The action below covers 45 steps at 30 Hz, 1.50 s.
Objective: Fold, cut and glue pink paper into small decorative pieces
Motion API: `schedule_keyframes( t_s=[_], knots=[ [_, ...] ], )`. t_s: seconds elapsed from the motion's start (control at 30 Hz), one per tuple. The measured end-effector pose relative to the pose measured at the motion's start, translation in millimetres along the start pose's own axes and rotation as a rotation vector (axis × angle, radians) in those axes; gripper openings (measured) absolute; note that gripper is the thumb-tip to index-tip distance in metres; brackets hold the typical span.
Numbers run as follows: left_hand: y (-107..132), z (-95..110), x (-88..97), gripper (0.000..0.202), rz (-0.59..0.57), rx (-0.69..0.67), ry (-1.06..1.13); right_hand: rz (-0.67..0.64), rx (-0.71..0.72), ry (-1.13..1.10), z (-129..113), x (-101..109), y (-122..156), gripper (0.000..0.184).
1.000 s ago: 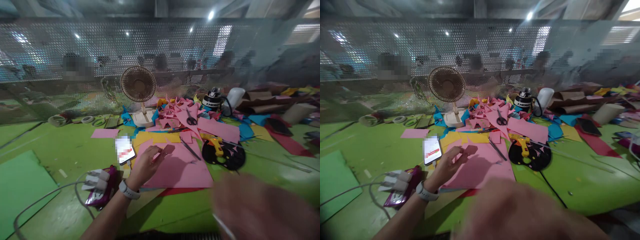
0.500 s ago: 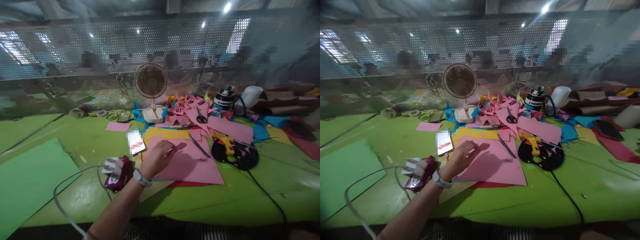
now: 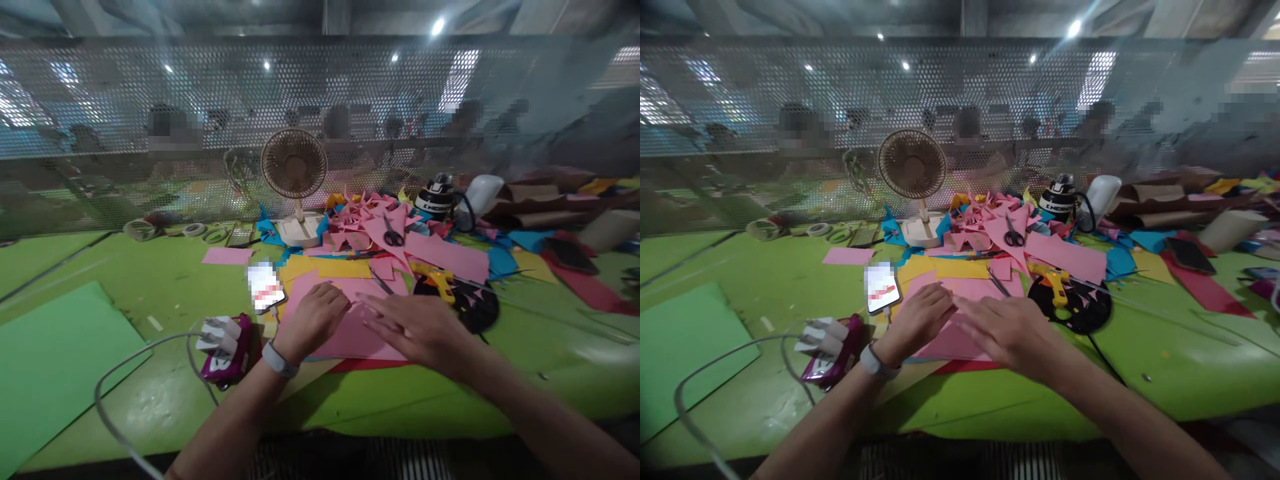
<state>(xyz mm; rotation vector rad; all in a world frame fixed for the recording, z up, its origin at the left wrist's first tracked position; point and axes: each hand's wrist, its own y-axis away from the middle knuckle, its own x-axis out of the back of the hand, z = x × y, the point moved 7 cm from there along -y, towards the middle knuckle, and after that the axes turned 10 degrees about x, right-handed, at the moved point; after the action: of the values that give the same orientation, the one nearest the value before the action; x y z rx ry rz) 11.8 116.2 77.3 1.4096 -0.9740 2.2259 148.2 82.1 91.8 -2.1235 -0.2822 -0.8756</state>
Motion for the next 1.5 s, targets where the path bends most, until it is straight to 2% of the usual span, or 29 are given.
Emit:
schedule_keyframes(
  t_s=[0.1,0.2,0.33,0.4,0.47,0.67,0.8,0.93,1.17,1.43,1.5],
  knots=[
    [1.0,-1.6,-5.4,0.019,-0.027,-0.017,-0.072,-0.236,0.076,0.241,11.6,-23.2,-12.3,0.031],
    [1.3,-3.3,-7.3,0.018,-0.033,-0.023,-0.092,-0.319,0.129,0.344,26.2,-38.8,-15.8,0.025],
    [1.2,-4.2,7.8,0.017,0.099,-0.017,-0.129,-0.234,0.128,0.339,39.2,-40.0,-11.3,0.027],
    [1.0,-7.9,19.1,0.017,0.181,0.033,-0.192,-0.176,0.102,0.315,44.1,-37.0,-8.9,0.027],
    [0.4,-13.2,26.7,0.018,0.212,0.087,-0.235,-0.142,0.074,0.288,48.6,-34.9,-7.1,0.026],
    [-2.7,-30.4,21.2,0.026,0.048,0.104,-0.185,-0.141,0.066,0.257,57.2,-33.1,-4.0,0.025],
    [-2.4,-42.6,15.5,0.027,-0.059,0.141,-0.064,-0.170,0.051,0.215,61.5,-32.8,-4.0,0.025],
    [-2.9,-45.3,12.0,0.027,-0.080,0.145,0.028,-0.154,0.020,0.189,64.7,-30.4,-6.0,0.024],
    [-2.8,-49.4,4.0,0.027,-0.079,0.190,-0.004,-0.187,-0.079,0.167,78.6,-35.9,-4.1,0.021],
    [0.7,-51.5,-3.8,0.028,-0.166,0.258,-0.102,-0.227,-0.045,0.197,81.8,-43.3,-7.1,0.023],
    [1.0,-51.7,-0.8,0.030,-0.137,0.302,-0.087,-0.185,-0.038,0.253,78.5,-40.5,-6.4,0.031]
  ],
)
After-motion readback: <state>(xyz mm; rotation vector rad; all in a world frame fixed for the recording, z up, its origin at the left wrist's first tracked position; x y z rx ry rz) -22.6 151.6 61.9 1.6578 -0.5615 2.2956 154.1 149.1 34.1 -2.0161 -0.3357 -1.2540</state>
